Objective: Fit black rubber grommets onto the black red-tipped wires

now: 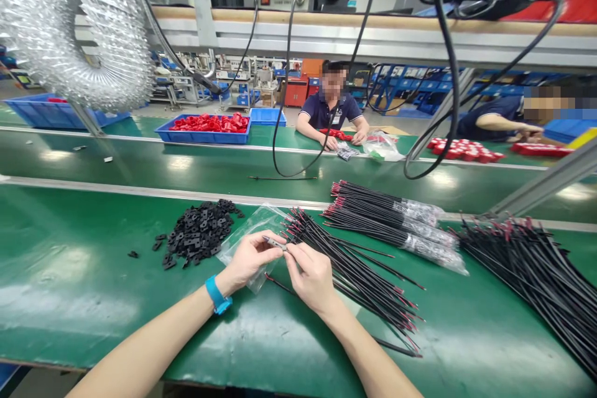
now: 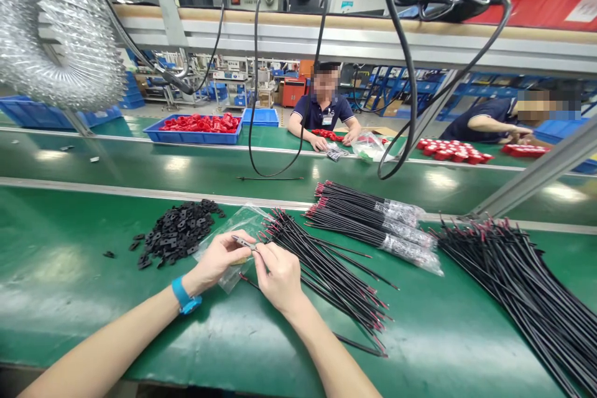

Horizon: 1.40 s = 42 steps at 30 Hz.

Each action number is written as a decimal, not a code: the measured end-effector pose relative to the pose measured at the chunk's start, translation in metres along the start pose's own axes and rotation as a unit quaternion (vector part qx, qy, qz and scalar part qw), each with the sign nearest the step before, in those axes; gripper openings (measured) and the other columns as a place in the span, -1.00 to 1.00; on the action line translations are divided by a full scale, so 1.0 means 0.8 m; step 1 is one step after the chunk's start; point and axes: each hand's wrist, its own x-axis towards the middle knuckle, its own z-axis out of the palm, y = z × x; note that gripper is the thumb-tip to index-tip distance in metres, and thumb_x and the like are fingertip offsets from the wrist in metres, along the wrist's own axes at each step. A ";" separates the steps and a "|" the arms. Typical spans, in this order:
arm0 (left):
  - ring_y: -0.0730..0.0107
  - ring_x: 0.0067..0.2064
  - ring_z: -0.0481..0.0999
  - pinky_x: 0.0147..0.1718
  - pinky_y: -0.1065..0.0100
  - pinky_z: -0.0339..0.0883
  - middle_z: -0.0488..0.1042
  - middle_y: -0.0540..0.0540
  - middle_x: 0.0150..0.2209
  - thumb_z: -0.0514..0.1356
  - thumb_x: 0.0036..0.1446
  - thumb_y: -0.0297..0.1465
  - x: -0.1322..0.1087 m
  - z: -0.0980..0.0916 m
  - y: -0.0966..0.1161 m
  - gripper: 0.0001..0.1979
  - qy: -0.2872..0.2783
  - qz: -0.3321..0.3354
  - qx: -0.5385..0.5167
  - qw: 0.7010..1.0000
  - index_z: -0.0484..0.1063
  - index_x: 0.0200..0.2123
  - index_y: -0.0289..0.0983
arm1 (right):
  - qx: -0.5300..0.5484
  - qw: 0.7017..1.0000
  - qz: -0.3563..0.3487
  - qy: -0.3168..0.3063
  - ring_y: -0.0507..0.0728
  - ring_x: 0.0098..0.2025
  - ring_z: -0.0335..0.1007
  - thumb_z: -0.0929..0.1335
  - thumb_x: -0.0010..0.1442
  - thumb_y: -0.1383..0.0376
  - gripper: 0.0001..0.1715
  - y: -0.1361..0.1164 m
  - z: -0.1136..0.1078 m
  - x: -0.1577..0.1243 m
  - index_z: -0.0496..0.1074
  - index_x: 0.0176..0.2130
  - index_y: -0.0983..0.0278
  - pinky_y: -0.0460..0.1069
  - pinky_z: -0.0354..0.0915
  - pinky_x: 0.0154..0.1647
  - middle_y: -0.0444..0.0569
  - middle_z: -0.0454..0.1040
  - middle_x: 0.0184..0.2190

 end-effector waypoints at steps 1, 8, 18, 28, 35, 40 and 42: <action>0.46 -0.29 0.42 -0.29 0.48 0.30 0.47 -0.08 -0.30 0.41 -0.03 -0.33 0.000 0.000 -0.001 -0.74 0.002 0.002 0.005 1.000 0.56 -0.27 -0.33 | -0.001 1.000 -0.001 -0.002 0.03 -0.46 0.29 0.27 0.32 0.41 -0.83 0.000 0.000 -0.001 0.46 -0.17 0.34 -0.07 0.16 -0.43 -0.05 0.40 -0.46; 0.44 -0.34 0.44 -0.32 0.45 0.33 0.51 -0.10 -0.34 0.44 -0.09 -0.32 0.000 0.001 -0.005 -0.70 0.027 -0.024 -0.011 0.999 0.56 -0.28 -0.34 | -0.020 1.000 -0.008 0.003 0.03 -0.45 0.32 0.28 0.31 0.42 -0.84 0.001 0.002 -0.004 0.46 -0.17 0.34 -0.07 0.19 -0.41 -0.04 0.43 -0.45; 0.42 -0.33 0.43 -0.30 0.43 0.33 0.49 -0.10 -0.33 0.43 -0.09 -0.29 -0.001 0.005 -0.001 -0.70 0.010 -0.019 -0.004 1.000 0.56 -0.29 -0.34 | -0.016 1.000 0.002 -0.019 0.04 -0.45 0.29 0.24 0.33 0.40 -0.81 0.000 0.002 -0.004 0.45 -0.17 0.35 -0.06 0.17 -0.42 -0.04 0.40 -0.45; 0.46 -0.35 0.41 -0.36 0.46 0.29 0.50 -0.11 -0.31 0.40 -0.03 -0.25 0.000 -0.006 0.001 -0.59 0.018 -0.033 0.000 0.999 0.55 -0.12 -0.32 | 0.000 1.000 0.012 -0.024 0.03 -0.43 0.30 0.24 0.35 0.37 -0.79 0.004 0.003 -0.002 0.44 -0.12 0.34 -0.07 0.18 -0.39 -0.02 0.43 -0.41; 0.49 -0.38 0.37 -0.39 0.48 0.26 0.46 -0.08 -0.35 0.39 -0.02 -0.23 0.000 -0.001 0.001 -0.69 0.033 -0.023 0.035 0.999 0.58 -0.27 -0.34 | 0.007 1.000 0.011 -0.019 0.02 -0.47 0.29 0.23 0.35 0.37 -0.78 0.005 0.004 -0.004 0.45 -0.17 0.34 -0.07 0.17 -0.44 -0.03 0.42 -0.46; 0.46 -0.36 0.41 -0.35 0.46 0.30 0.50 -0.10 -0.33 0.39 -0.03 -0.22 -0.001 0.005 0.002 -0.68 0.034 -0.033 0.016 0.999 0.57 -0.28 -0.34 | 0.044 0.998 0.040 -0.017 0.03 -0.46 0.27 0.23 0.35 0.35 -0.77 0.005 0.006 -0.006 0.46 -0.17 0.34 -0.06 0.17 -0.42 -0.03 0.41 -0.45; 0.43 -0.36 0.43 -0.34 0.44 0.32 0.51 -0.12 -0.32 0.40 -0.04 -0.21 -0.001 0.005 0.002 -0.65 0.036 -0.033 0.018 0.999 0.57 -0.27 -0.35 | 0.090 0.992 0.082 -0.031 0.03 -0.46 0.27 0.23 0.36 0.30 -0.75 0.005 0.008 -0.006 0.47 -0.22 0.32 -0.06 0.18 -0.40 -0.04 0.41 -0.46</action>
